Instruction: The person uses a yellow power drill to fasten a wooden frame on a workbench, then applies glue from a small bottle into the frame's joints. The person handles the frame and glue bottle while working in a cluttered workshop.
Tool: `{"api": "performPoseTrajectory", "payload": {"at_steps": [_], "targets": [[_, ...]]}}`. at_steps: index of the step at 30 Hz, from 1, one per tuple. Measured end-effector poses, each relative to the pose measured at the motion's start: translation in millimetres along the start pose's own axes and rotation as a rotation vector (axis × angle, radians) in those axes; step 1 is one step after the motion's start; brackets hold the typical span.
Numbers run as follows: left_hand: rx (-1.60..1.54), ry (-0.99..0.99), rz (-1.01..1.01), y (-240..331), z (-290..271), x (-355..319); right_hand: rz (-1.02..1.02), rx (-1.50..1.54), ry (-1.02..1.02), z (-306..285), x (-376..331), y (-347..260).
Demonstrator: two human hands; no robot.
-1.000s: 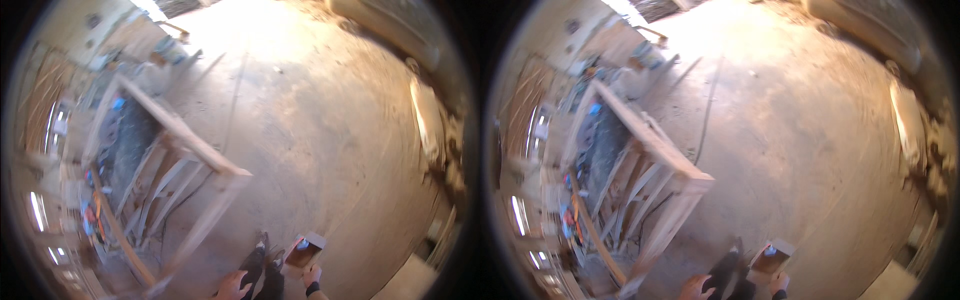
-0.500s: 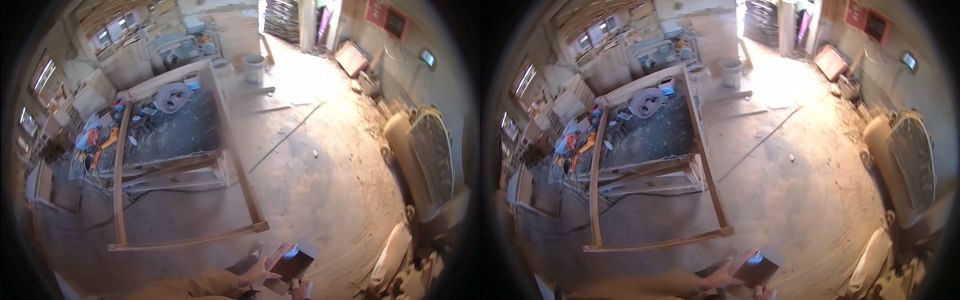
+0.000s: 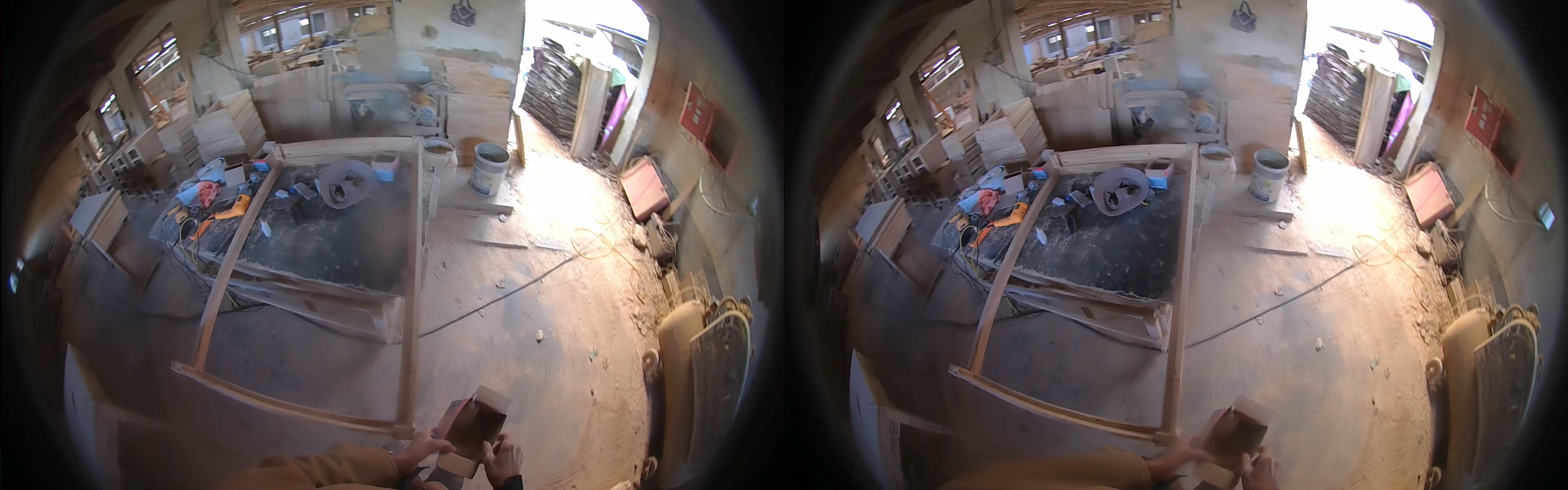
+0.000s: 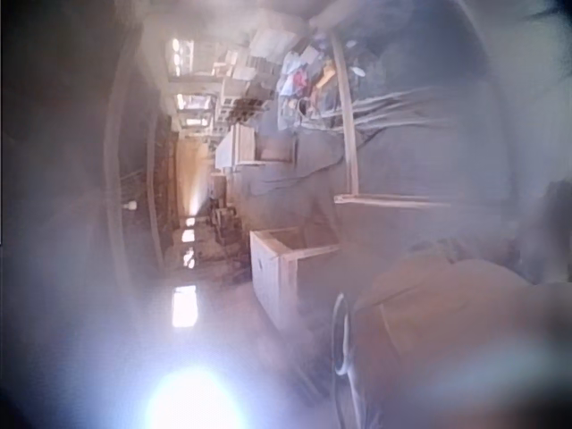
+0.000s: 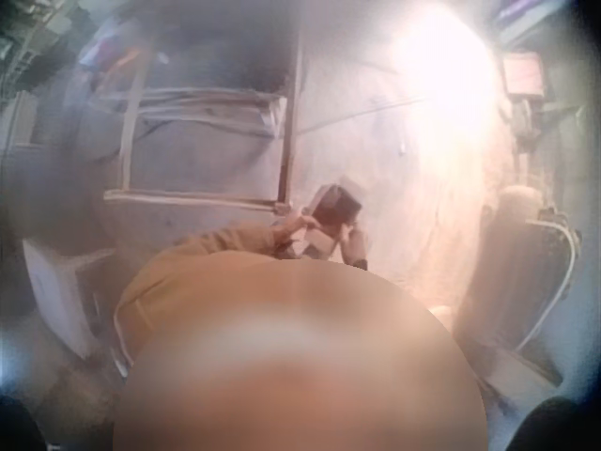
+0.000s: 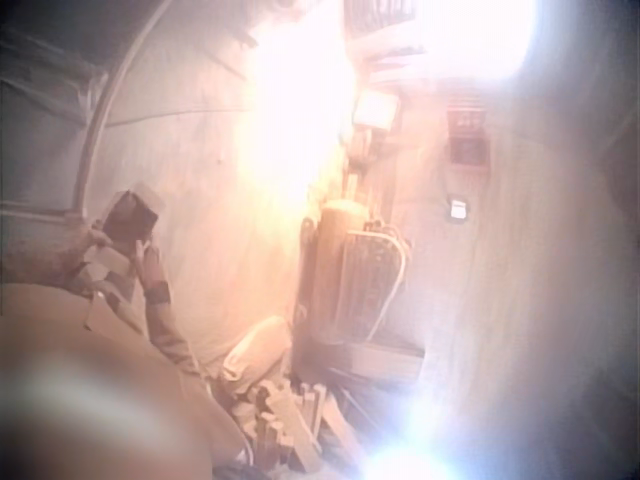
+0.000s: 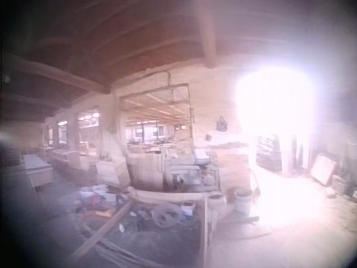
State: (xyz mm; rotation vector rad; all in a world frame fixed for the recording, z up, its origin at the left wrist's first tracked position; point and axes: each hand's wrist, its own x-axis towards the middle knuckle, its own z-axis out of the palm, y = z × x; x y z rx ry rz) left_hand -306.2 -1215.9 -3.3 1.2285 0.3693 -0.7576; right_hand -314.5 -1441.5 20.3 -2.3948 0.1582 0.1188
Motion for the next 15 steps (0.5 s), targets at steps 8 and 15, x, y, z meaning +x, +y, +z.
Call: {"api": "performPoseTrajectory", "payload": {"at_steps": [8,15], "targets": [[-0.228,0.226,0.131,13.6,57.5,76.4,-0.691,-0.160,-0.344,-49.4,139.9,-24.9],[-0.317,0.481,0.159,12.6,101.6,100.1,-0.925,-0.356,-0.861,-80.3,206.4,-56.2]]}}
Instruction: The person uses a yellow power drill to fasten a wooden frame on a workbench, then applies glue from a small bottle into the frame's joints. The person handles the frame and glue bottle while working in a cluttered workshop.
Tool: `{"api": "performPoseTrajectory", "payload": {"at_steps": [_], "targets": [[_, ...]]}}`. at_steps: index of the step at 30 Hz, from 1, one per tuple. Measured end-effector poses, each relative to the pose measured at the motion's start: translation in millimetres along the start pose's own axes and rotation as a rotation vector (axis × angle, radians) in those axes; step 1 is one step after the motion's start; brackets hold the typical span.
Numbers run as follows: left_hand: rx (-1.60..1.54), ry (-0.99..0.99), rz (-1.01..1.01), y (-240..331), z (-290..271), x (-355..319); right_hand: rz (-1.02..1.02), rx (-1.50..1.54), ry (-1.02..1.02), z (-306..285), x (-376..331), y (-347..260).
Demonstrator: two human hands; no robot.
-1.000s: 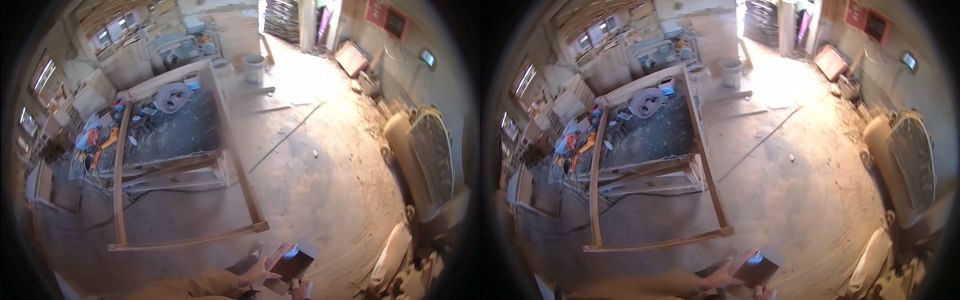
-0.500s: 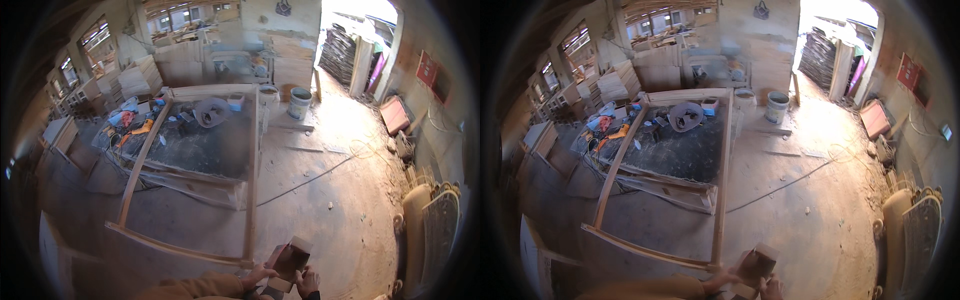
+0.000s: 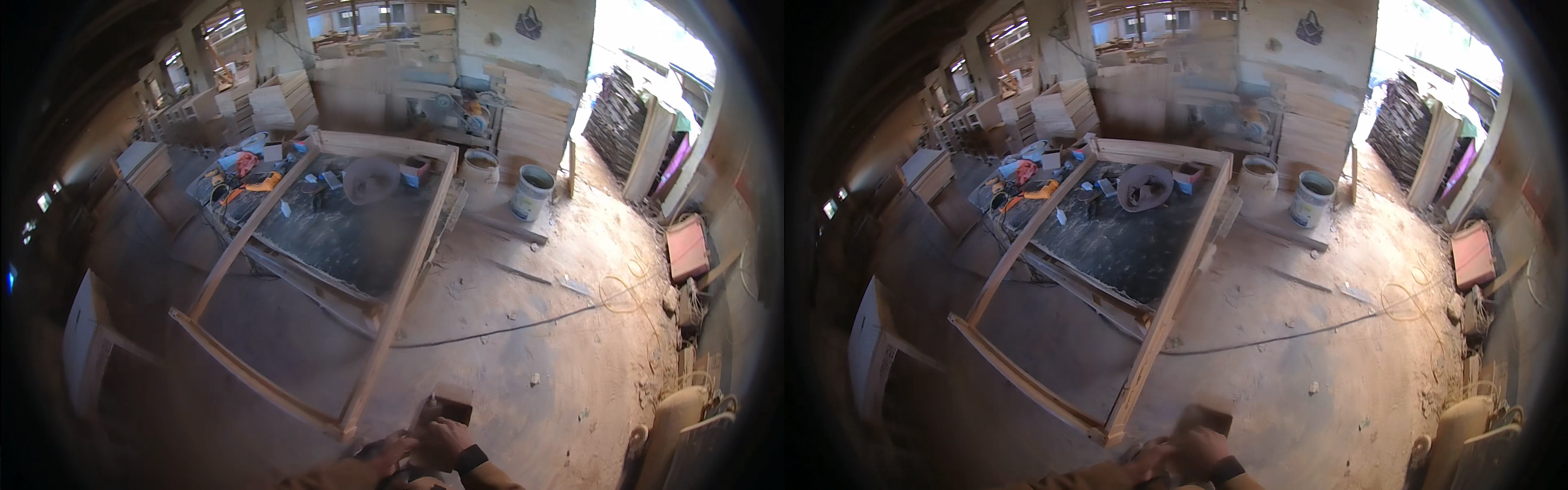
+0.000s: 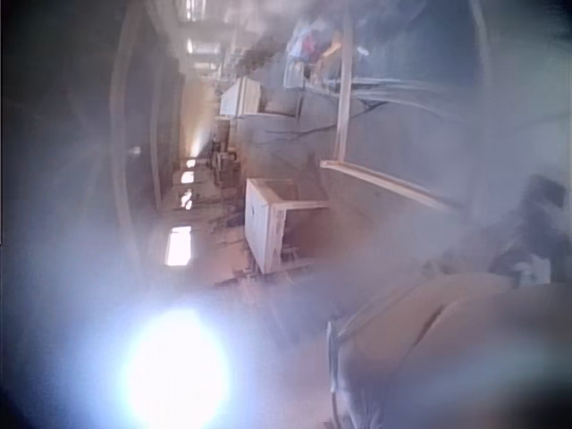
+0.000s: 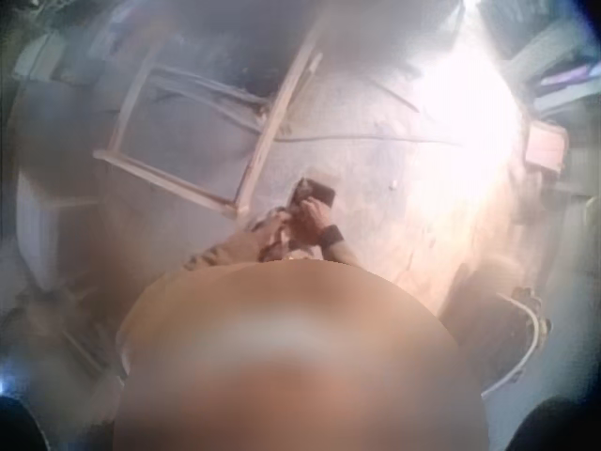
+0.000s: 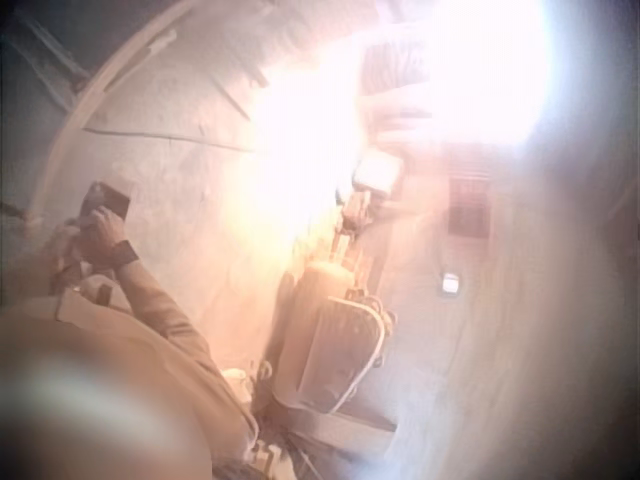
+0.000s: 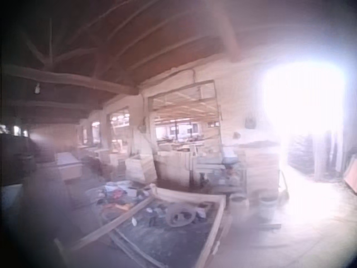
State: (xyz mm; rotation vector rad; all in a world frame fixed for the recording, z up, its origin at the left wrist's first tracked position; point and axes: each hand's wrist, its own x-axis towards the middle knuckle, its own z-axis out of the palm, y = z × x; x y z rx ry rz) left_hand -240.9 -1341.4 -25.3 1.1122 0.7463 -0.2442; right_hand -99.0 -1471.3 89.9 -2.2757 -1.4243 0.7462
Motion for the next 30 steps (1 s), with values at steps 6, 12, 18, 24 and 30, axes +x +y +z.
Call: {"api": "performPoseTrajectory", "payload": {"at_steps": [6,12,18,24,30], "targets": [[-0.249,0.128,-0.038,12.0,10.8,20.4,0.036,-0.082,-0.101,46.6,59.3,49.8],[-0.306,0.066,-0.061,45.0,-10.1,34.8,-0.014,-0.035,-0.084,46.2,91.3,53.6],[-0.329,-0.007,-0.076,56.6,-15.6,54.7,0.116,-0.104,-0.236,15.4,117.7,47.3],[-0.366,-0.014,-0.099,64.3,-14.9,68.1,0.083,-0.093,-0.298,6.9,130.8,54.2],[-0.414,0.004,-0.114,70.7,-2.0,86.5,-0.091,0.022,-0.224,1.9,149.2,94.4]]}}
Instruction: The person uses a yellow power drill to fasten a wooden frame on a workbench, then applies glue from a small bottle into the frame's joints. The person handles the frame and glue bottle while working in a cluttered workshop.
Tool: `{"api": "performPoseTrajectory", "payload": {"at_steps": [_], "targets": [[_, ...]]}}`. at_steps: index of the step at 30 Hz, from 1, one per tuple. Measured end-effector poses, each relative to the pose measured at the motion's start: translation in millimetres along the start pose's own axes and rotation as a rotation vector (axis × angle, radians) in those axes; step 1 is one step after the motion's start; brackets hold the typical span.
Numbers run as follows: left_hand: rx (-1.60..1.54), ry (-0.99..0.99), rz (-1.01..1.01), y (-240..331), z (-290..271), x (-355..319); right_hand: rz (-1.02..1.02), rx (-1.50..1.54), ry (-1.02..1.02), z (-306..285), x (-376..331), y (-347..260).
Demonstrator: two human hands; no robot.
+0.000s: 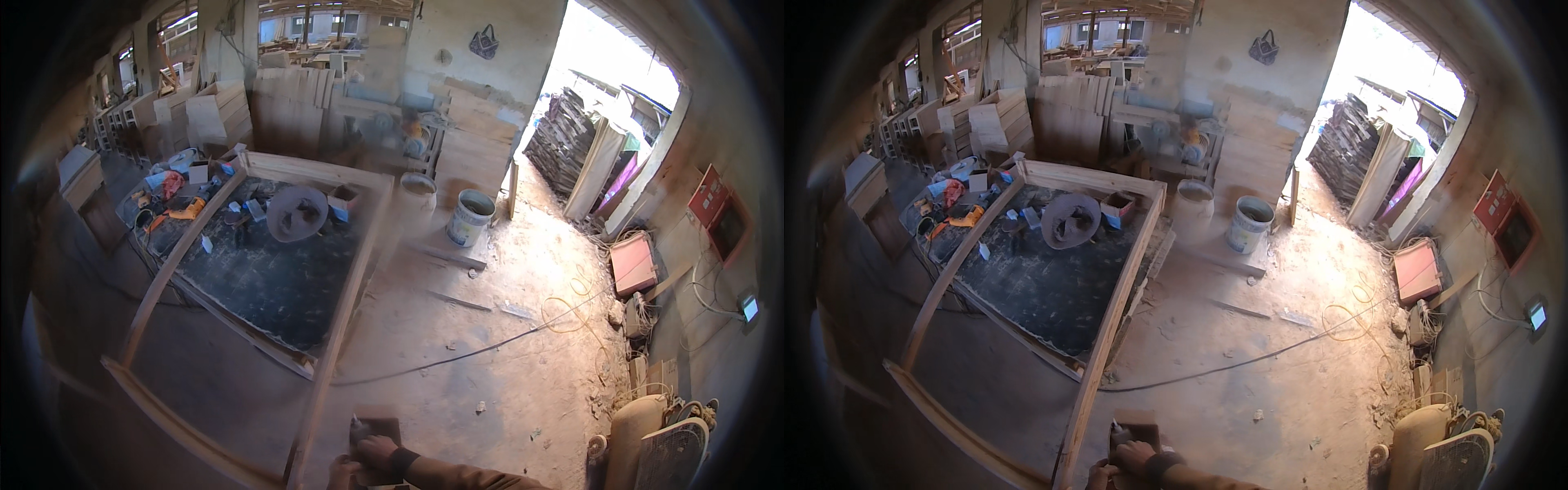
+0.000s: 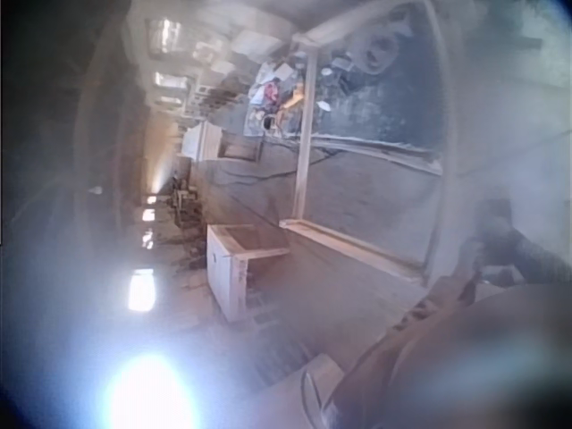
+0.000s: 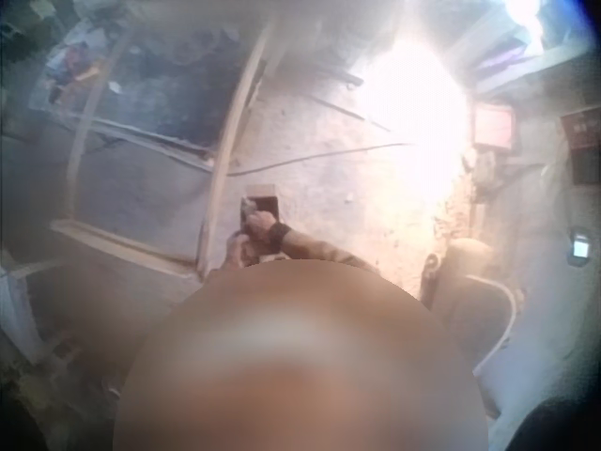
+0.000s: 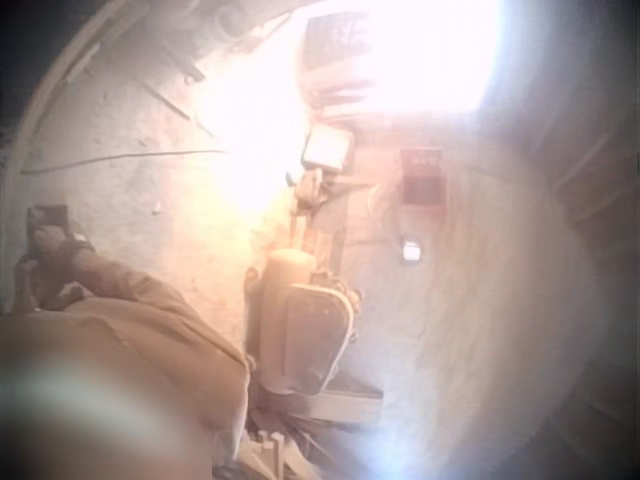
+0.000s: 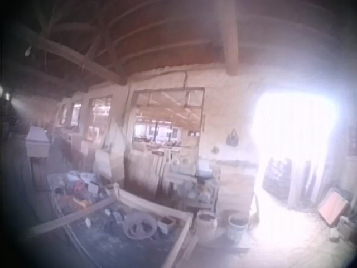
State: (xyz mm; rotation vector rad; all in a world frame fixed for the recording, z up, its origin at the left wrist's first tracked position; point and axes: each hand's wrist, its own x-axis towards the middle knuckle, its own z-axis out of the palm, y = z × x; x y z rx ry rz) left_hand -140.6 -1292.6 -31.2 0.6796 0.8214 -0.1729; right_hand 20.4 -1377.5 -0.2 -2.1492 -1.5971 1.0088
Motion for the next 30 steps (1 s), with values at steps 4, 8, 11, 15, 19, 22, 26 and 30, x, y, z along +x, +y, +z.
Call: {"api": "performPoseTrajectory", "payload": {"at_steps": [4,8,11,15,19,22,26,30], "targets": [[-0.029,-0.019,-0.011,2.6,21.8,12.9,0.014,-0.041,-0.016,-9.3,11.8,35.7],[-0.046,0.042,-0.008,12.1,51.1,34.0,-0.077,-0.123,0.030,-28.5,8.4,69.5],[-0.049,0.060,-0.008,16.8,74.1,48.3,-0.099,-0.121,0.056,-42.6,0.3,86.3],[-0.041,0.074,-0.008,20.3,98.8,61.5,-0.084,-0.097,0.104,-55.3,-9.1,103.5],[-0.041,0.094,-0.006,21.2,115.9,69.4,-0.117,-0.121,0.133,-55.4,-13.1,117.3],[-0.055,0.116,-0.001,19.7,121.1,71.5,-0.148,-0.110,0.149,-51.8,-13.4,124.7],[-0.128,0.174,0.022,5.7,115.2,74.3,-0.195,-0.107,0.123,-51.4,-11.7,128.8],[0.047,0.289,0.221,-21.2,105.7,75.8,-0.236,-0.069,-0.123,-54.2,-7.8,117.8]]}}
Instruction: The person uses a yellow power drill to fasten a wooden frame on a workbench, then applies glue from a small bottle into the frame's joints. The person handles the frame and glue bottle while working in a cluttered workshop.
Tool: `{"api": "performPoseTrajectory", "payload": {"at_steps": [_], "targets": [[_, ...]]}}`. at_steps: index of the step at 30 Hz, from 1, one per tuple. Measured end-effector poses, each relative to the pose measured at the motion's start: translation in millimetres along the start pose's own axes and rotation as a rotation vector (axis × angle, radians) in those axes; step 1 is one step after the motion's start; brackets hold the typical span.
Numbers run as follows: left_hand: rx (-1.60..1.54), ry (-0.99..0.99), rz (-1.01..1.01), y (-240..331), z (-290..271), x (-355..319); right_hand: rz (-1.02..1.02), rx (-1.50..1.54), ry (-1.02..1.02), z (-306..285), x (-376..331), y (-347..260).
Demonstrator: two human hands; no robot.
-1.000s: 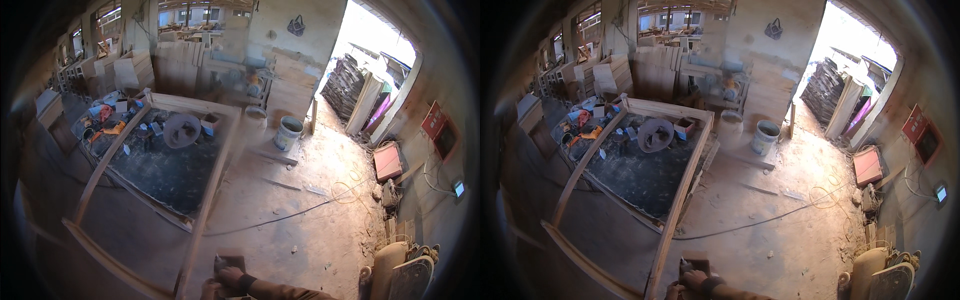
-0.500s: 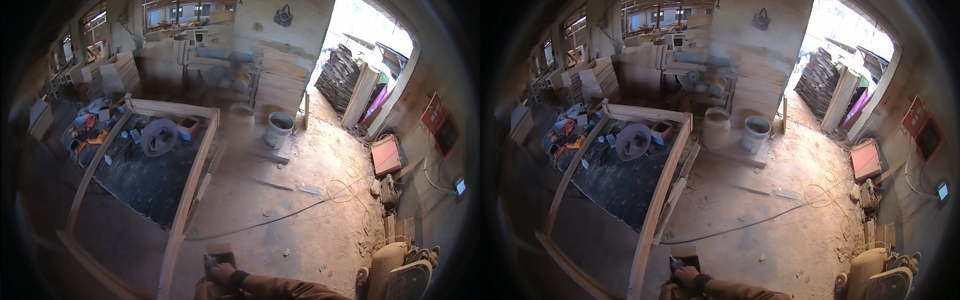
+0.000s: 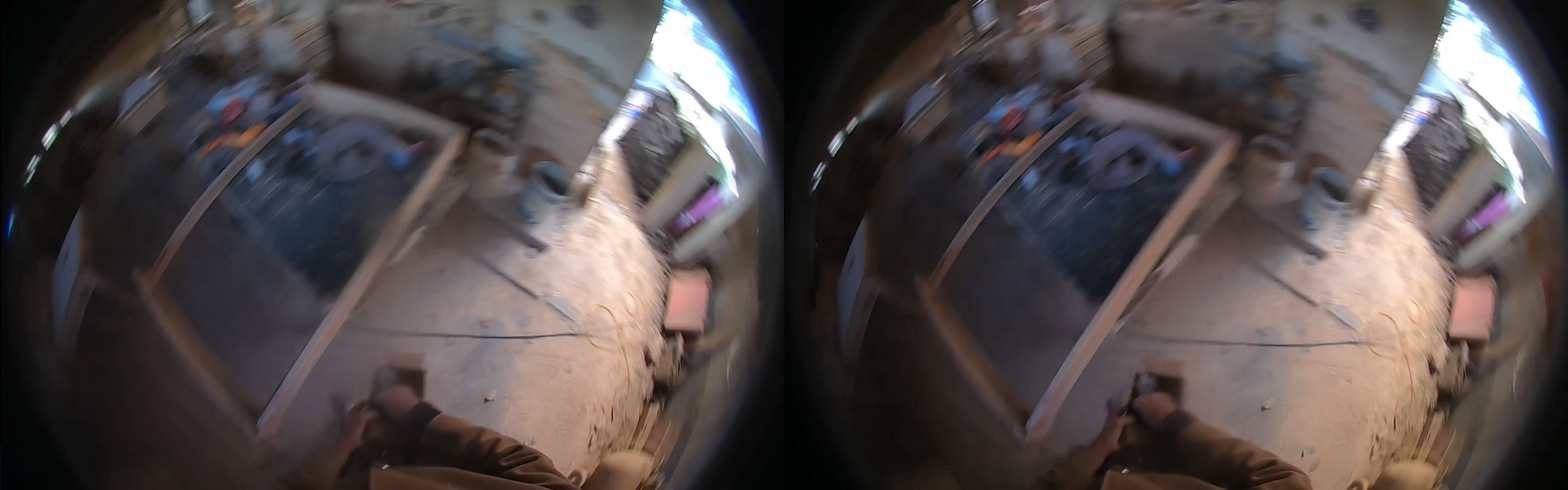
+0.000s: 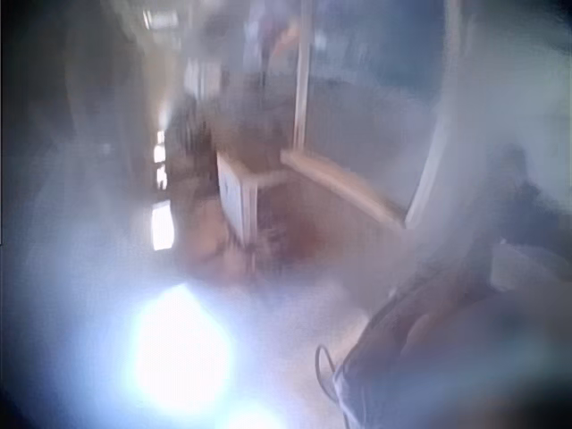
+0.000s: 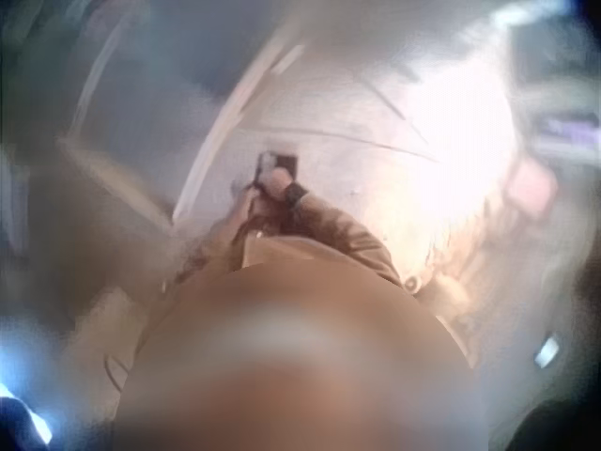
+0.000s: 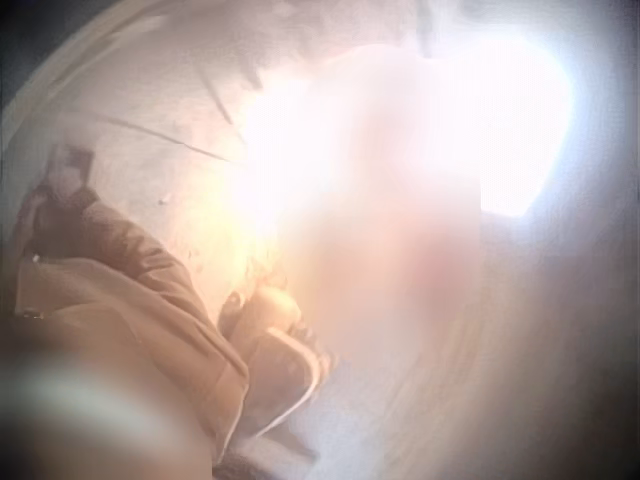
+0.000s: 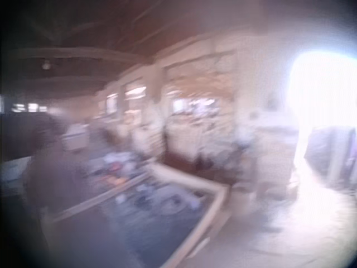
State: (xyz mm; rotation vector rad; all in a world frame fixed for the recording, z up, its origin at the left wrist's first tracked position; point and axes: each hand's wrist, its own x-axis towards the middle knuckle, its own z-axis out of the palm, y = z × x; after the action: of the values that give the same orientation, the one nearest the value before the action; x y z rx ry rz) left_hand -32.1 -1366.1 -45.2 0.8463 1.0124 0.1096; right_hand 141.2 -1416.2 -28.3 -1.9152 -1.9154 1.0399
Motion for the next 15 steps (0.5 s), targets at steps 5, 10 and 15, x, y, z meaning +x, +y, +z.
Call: {"api": "performPoseTrajectory", "payload": {"at_steps": [5,10,15], "targets": [[-0.057,0.181,-0.006,-11.4,-16.1,-17.7,-0.076,-0.031,0.150,0.3,6.3,-23.5],[-0.229,0.219,0.002,-26.2,-30.1,-26.1,-0.185,-0.045,0.051,-1.8,30.3,-42.8],[-0.243,0.262,0.126,-53.5,-63.5,-30.5,-0.229,0.006,0.028,6.5,59.9,-64.0]]}}
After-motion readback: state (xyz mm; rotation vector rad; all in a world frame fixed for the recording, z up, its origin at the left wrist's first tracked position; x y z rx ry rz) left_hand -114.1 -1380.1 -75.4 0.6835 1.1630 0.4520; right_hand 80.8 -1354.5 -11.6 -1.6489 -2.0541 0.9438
